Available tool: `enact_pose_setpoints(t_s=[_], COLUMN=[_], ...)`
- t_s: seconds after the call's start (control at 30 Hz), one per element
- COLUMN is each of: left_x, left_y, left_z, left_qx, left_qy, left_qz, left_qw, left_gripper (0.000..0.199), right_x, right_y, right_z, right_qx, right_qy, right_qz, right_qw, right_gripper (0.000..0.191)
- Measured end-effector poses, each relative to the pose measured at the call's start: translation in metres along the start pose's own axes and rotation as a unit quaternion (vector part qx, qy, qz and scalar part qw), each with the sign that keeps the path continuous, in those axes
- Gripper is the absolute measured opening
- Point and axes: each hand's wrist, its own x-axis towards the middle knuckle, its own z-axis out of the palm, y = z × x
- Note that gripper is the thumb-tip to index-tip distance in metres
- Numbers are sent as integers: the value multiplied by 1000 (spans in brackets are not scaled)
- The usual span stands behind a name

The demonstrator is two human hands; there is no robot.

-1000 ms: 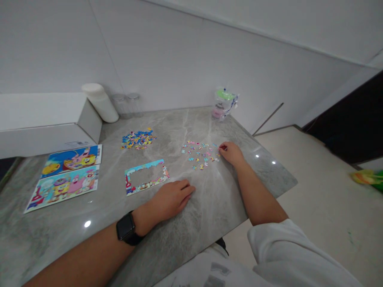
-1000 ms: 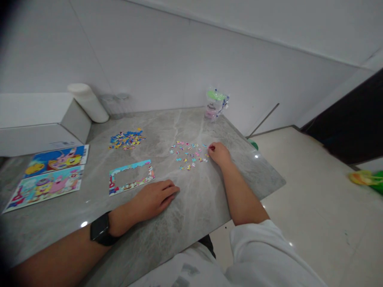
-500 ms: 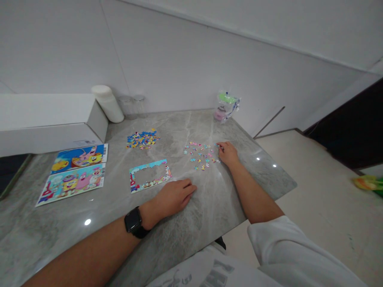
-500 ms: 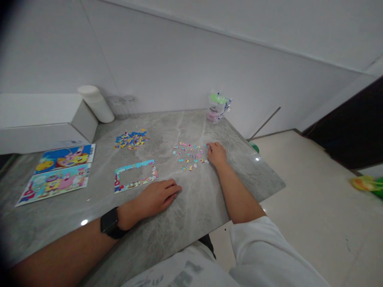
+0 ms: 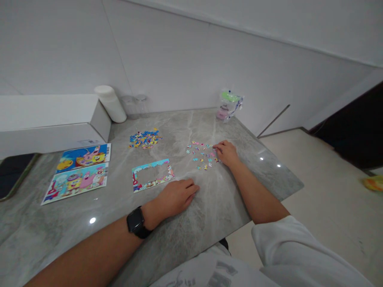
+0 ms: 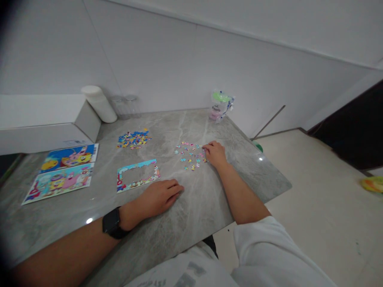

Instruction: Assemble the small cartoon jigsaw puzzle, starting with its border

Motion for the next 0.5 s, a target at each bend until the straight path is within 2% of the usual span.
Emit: enact_pose_setpoints(t_s=[0.2,0.5], left_x=[-2,-2], left_y=[2,2], left_z=[0,5], left_qx=[21,19], left_qy=[4,45], left_qz=[3,-9], left_qw=[1000,999], left_gripper=[23,24], right_x=[-1,-4], right_y=[3,4], right_z=[2,-2], right_qx=[-11,39], right_qy=[19,75], right_qz=[11,-22], right_qw=[1000,996], right_gripper=[37,36])
